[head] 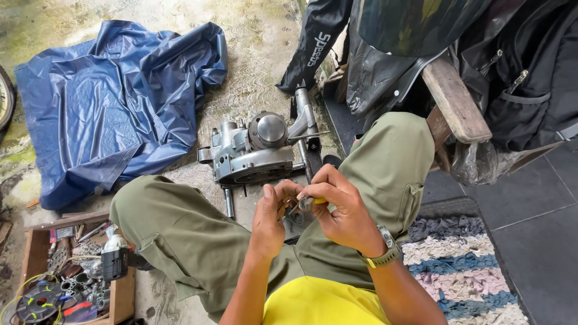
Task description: Inspecting and removing piston rings from a motorcycle engine piston
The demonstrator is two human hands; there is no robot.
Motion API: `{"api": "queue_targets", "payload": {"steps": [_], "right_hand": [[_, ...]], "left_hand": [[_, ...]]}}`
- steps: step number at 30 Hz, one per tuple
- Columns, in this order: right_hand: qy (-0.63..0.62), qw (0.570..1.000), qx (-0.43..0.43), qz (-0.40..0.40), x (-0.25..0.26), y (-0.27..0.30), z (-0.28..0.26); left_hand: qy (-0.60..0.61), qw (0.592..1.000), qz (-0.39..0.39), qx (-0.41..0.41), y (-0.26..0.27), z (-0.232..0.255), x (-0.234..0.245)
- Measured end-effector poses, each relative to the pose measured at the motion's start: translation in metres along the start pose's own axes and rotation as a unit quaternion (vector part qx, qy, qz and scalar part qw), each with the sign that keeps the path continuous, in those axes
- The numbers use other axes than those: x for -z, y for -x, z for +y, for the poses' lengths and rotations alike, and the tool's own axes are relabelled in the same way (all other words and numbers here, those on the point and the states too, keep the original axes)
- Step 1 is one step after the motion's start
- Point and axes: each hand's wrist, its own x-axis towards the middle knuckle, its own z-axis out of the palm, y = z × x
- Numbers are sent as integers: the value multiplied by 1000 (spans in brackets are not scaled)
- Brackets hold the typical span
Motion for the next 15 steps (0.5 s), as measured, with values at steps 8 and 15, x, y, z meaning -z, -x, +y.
{"api": "queue_targets", "payload": {"steps": [8, 15], "right_hand": [[8, 1000, -8, 15, 4, -7, -4], [21, 999, -16, 18, 5, -7, -5]], "left_hand": [[-34, 998, 21, -41, -9, 20, -16], [-60, 995, 32, -73, -11, 21, -14]]}}
